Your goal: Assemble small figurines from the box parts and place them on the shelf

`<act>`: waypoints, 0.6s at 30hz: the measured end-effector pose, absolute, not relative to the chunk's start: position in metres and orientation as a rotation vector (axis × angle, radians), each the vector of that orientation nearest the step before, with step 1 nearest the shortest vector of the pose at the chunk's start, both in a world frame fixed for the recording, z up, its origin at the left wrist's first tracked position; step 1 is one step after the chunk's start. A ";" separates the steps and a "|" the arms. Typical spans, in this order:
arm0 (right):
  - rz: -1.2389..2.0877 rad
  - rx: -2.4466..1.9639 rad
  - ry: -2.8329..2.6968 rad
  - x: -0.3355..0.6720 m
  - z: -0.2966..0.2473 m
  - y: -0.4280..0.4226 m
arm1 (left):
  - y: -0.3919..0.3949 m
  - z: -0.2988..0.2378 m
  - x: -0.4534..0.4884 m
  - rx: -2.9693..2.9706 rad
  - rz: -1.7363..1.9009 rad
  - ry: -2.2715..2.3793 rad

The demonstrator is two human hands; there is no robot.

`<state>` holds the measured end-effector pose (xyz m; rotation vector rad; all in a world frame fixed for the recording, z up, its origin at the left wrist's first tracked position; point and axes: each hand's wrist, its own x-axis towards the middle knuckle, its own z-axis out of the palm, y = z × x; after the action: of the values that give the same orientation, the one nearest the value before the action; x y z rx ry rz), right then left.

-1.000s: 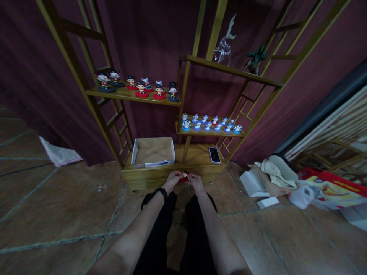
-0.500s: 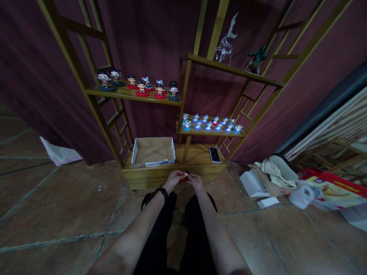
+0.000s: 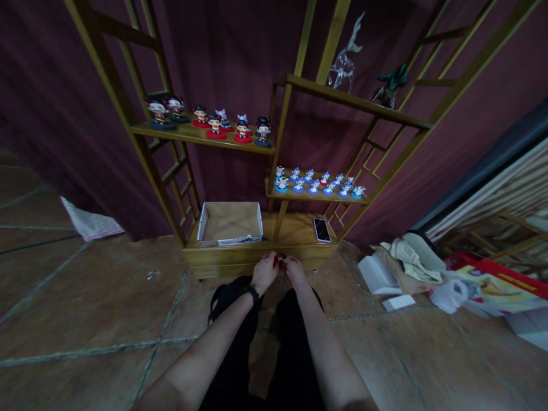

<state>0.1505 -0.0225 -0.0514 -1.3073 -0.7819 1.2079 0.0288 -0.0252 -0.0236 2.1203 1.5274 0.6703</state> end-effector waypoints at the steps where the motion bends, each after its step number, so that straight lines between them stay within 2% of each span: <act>1: 1.246 -1.266 -0.749 0.150 -0.049 -0.024 | -0.028 -0.020 0.028 2.153 0.635 1.535; 8: 1.433 -0.993 -0.585 0.147 -0.032 -0.029 | -0.028 0.002 0.019 2.456 0.445 1.431; 18: 1.454 -0.978 -0.529 0.145 -0.031 -0.026 | -0.019 0.000 0.013 2.716 0.379 1.306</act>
<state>0.1452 -0.0263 -0.0306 -0.9777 -0.5286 1.4539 0.0126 -0.0193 -0.0005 2.7164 1.3062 0.3794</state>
